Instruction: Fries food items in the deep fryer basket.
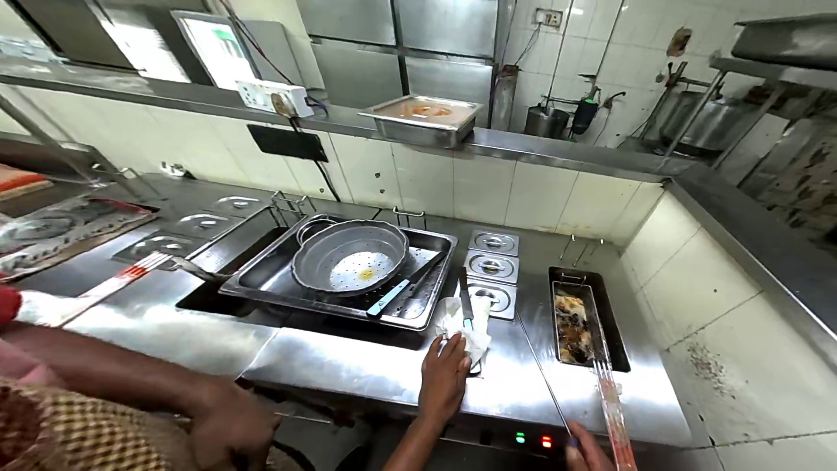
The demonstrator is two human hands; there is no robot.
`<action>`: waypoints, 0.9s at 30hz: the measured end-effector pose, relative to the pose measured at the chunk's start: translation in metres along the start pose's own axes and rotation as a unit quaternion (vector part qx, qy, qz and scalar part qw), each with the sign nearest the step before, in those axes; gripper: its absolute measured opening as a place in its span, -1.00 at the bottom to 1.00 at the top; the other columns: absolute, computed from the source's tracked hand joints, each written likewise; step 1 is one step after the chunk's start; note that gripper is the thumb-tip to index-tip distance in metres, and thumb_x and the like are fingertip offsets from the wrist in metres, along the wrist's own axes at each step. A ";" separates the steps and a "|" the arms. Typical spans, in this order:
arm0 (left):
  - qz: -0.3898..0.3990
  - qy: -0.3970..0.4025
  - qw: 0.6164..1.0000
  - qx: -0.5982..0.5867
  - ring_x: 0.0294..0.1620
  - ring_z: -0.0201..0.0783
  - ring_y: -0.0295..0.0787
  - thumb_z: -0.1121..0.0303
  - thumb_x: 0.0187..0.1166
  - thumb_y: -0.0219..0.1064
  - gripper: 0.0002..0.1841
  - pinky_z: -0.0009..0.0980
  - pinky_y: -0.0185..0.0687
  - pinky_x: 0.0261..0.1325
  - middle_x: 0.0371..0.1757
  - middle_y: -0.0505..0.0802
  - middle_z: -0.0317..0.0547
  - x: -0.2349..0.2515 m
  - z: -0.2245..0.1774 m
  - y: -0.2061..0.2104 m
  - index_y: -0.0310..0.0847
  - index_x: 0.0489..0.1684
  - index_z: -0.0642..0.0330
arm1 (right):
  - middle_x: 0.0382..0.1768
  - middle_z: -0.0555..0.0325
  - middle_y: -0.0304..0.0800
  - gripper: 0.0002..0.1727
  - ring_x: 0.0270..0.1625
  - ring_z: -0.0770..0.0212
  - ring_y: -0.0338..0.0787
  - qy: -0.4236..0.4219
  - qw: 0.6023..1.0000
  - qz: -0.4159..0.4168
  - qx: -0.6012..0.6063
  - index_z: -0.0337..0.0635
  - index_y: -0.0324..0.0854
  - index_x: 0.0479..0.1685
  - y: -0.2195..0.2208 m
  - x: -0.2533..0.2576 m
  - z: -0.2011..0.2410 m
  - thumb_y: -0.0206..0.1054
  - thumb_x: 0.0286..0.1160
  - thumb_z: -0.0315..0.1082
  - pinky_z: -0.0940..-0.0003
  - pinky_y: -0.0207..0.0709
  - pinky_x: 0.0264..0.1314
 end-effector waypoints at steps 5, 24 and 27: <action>-0.062 0.031 0.998 -0.007 0.76 0.32 0.26 -0.12 0.79 -0.18 -0.36 0.35 0.17 0.66 0.66 0.61 -0.07 -0.008 0.003 -0.004 0.68 0.49 0.03 | 0.49 -0.33 0.57 -0.43 0.47 -0.16 0.67 0.070 0.990 -0.085 -0.087 -0.36 0.17 0.76 0.033 0.082 0.023 -0.02 0.79 -0.43 -0.02 0.48 0.59; -0.098 0.029 0.994 -0.037 0.78 0.32 0.21 -0.20 0.78 -0.23 -0.28 0.33 0.05 0.73 0.66 0.59 0.02 -0.009 0.010 -0.006 0.67 0.47 0.12 | 0.46 -0.39 0.55 -0.56 0.43 -0.10 0.69 -0.138 0.956 -0.235 -0.111 -0.45 0.64 0.35 -0.056 -0.030 0.029 0.21 0.52 -0.43 0.11 0.69 0.36; -0.100 0.031 0.993 -0.051 0.78 0.33 0.21 -0.18 0.77 -0.21 -0.28 0.33 0.03 0.74 0.66 0.59 0.04 -0.008 0.011 -0.008 0.66 0.47 0.16 | 0.54 -0.45 0.44 -0.44 0.40 -0.17 0.66 -0.025 0.957 -0.278 -0.085 -0.50 0.46 0.52 -0.085 -0.046 -0.014 0.24 0.56 -0.35 0.03 0.67 0.29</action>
Point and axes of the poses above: each hand's wrist, its own x-axis towards the middle knuckle, its own y-axis out of the palm, z = x × y, the point moved 5 cm from there along x, towards the middle knuckle
